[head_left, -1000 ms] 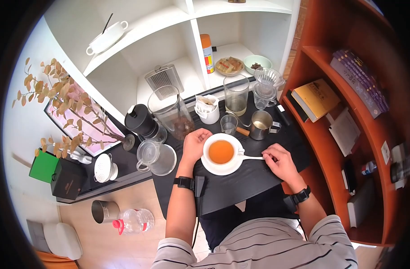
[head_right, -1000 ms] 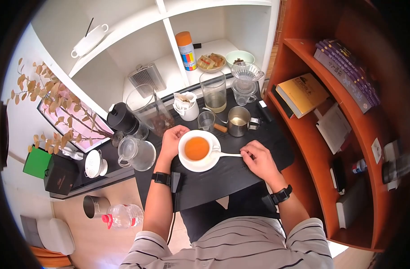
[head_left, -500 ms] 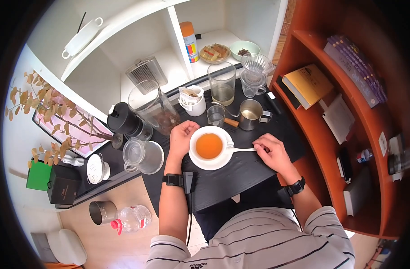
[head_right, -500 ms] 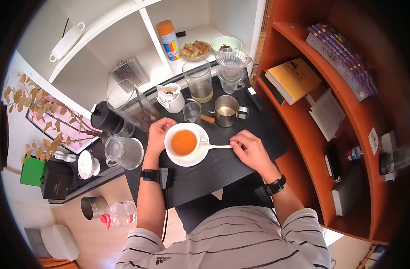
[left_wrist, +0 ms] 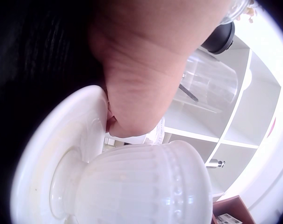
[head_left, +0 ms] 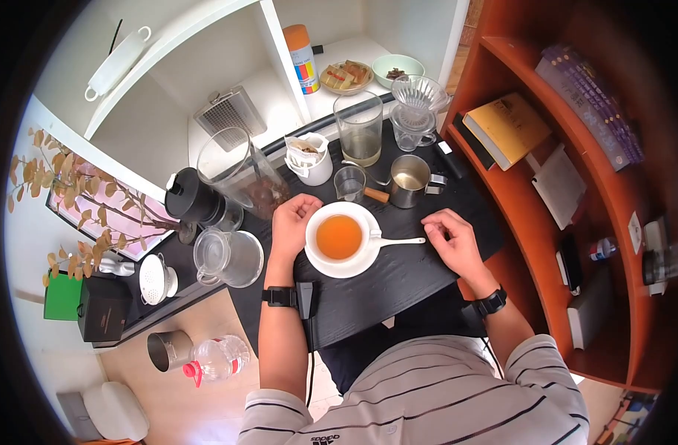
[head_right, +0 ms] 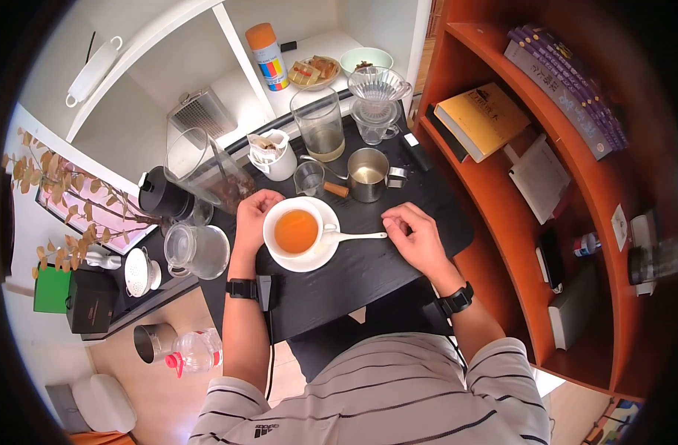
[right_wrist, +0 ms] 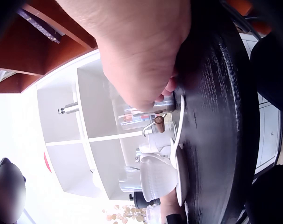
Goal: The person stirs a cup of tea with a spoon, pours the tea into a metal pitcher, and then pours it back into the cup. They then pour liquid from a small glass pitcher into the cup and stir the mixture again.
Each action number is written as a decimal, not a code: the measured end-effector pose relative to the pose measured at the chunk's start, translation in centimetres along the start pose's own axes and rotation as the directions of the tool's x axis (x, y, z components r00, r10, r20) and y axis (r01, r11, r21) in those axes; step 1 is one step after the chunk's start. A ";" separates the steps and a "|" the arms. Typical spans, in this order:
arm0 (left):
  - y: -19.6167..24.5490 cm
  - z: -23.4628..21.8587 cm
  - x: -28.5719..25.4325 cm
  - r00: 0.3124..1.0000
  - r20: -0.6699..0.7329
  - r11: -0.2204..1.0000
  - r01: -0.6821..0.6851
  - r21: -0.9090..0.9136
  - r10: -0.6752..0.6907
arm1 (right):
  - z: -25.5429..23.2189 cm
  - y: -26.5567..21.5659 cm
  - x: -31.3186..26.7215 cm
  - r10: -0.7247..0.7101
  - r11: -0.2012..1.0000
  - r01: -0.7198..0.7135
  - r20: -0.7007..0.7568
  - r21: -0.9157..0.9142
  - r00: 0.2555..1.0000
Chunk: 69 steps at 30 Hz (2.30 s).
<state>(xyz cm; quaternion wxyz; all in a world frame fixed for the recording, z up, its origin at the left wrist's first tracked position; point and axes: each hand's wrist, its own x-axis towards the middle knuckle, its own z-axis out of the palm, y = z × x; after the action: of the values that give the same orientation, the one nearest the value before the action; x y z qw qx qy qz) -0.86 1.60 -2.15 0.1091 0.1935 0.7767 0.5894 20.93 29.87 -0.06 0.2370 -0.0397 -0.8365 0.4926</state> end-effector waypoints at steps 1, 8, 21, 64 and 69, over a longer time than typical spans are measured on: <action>-0.1 0.0 -0.1 1.000 0.001 1.000 -0.002 -0.001 0.002 | 0.2 1.1 -0.3 -0.007 1.000 0.007 -0.004 -0.004 1.000; -0.3 0.0 -0.2 1.000 -0.012 1.000 -0.021 -0.018 0.021 | 0.0 1.6 1.6 0.094 0.994 -0.071 -0.369 0.077 0.925; -0.5 -0.1 -0.2 0.998 -0.002 0.998 -0.058 -0.021 0.058 | -1.0 0.9 3.3 0.010 0.984 -0.050 -0.231 -0.169 0.973; -0.2 -0.2 -0.2 1.000 0.014 1.000 -0.023 0.000 0.023 | 5.1 -4.9 4.0 0.181 0.918 -0.338 0.540 0.206 0.822; -0.1 -0.2 -0.2 1.000 0.012 1.000 -0.017 -0.012 0.017 | 5.6 -4.7 4.0 0.170 0.892 -0.364 0.548 0.269 0.819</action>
<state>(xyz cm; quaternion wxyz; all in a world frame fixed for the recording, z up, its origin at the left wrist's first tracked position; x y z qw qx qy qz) -0.75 1.30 -2.19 0.1100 0.2030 0.7708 0.5938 15.77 24.14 3.10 -0.0624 0.0175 -0.7493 0.6590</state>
